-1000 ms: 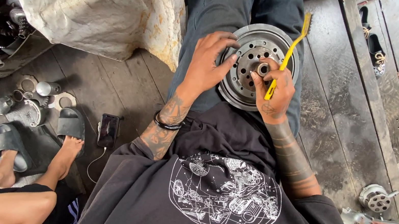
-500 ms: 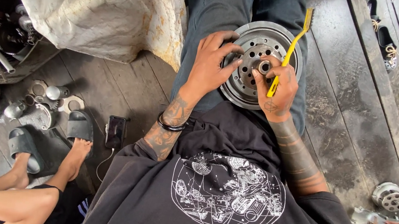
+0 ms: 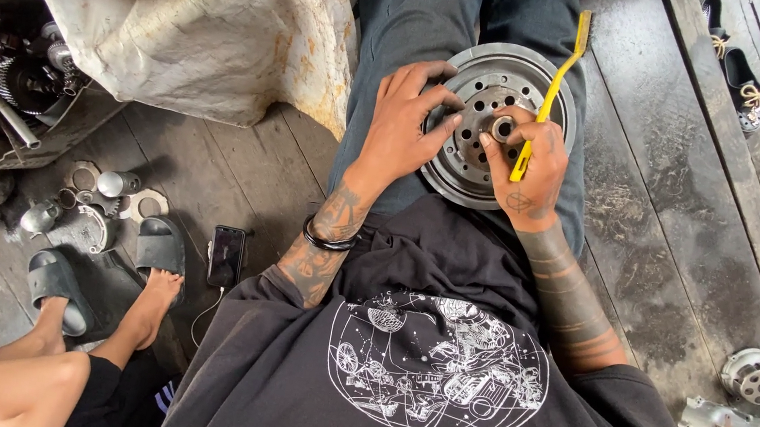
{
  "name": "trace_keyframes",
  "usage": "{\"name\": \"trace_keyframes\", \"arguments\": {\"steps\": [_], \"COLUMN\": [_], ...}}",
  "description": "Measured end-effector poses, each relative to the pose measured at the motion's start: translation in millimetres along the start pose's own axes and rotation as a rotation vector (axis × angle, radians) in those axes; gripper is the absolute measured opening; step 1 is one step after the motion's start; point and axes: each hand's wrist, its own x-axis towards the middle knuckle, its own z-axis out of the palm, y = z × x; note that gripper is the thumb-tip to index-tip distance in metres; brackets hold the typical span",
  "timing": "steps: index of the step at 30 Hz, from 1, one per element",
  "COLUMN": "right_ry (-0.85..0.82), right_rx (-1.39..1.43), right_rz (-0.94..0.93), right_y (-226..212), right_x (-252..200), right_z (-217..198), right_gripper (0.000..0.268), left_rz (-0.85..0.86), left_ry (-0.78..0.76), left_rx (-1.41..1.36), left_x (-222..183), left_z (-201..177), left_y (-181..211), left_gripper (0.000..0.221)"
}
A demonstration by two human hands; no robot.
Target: Cleaning a motorcycle flywheel component using a small brush or pick tool while sitting on the floor.
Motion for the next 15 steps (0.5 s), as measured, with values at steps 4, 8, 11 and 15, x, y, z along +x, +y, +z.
{"name": "trace_keyframes", "arguments": {"steps": [4, 8, 11, 15], "right_ry": [0.002, 0.014, 0.014, 0.032], "right_rx": [-0.016, -0.037, -0.014, 0.063], "right_rz": [0.003, 0.001, 0.003, 0.007], "right_y": [-5.1, -16.5, -21.7, -19.3], "right_x": [5.1, 14.2, 17.8, 15.7], "right_z": [0.1, -2.5, -5.5, -4.4], "right_gripper": [0.029, 0.028, 0.027, 0.024], "left_rz": [-0.003, -0.001, 0.002, -0.005], "left_ry": [-0.006, 0.01, 0.021, 0.019], "left_rx": [0.0, 0.004, 0.012, 0.015], "left_x": [-0.5, 0.8, 0.6, -0.7], "left_z": [1.8, 1.8, 2.7, 2.4], "left_y": [-0.4, 2.8, 2.7, 2.1], "left_gripper": [0.006, 0.007, 0.007, 0.007]}}
